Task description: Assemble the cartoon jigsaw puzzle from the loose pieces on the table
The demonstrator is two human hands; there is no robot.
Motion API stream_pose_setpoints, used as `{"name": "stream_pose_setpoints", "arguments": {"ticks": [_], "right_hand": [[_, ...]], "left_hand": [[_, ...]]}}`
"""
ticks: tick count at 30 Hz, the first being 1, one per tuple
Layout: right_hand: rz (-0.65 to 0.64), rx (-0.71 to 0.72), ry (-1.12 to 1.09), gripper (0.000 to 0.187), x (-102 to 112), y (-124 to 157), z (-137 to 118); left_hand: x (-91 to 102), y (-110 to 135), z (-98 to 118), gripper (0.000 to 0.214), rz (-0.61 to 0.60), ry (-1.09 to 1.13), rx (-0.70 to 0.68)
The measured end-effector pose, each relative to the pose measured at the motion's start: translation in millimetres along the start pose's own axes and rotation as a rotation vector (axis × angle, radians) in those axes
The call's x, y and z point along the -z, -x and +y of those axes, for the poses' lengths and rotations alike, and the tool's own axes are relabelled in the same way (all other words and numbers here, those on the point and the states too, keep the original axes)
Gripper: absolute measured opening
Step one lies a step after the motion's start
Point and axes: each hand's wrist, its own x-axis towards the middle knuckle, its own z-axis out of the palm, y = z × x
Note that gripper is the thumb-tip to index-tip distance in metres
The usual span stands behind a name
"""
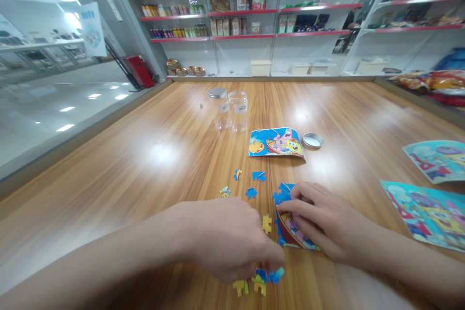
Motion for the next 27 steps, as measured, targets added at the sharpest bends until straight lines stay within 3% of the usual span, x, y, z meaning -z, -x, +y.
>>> {"name": "stream_pose_setpoints", "arguments": {"ticks": [5,9,14,16,18,21,27], "right_hand": [[0.004,0.010,-0.003,0.035,-1.1,-1.2,-0.2],[0.006,0.004,0.001,0.036,-0.4,-1.7,-0.4],[-0.019,-0.009,-0.001,0.036,2.8,-1.1,-2.1],[-0.030,-0.003,0.000,0.036,3.5,-1.1,-2.3],[-0.038,-0.006,-0.003,0.036,3.1,-1.1,-1.9],[-0.033,-0.016,-0.012,0.038,1.4,-1.1,-0.6],[-0.023,0.005,-0.006,0.038,1.1,-1.4,-0.8]], "left_hand": [[1.2,0.2,2.3,0.008,0.013,0.022,0.032],[2.7,3.3,0.1,0.018,-0.038,-0.059,0.053],[14.7,18.1,-17.5,0.002,0.236,-0.011,0.173],[14.3,18.6,-23.7,0.013,0.282,-0.029,0.175],[9.5,14.8,-27.4,0.021,0.234,-0.092,0.145],[2.6,8.7,-29.8,0.014,0.164,-0.164,0.125],[4.6,13.6,-34.7,0.033,0.237,-0.026,0.118]]}}
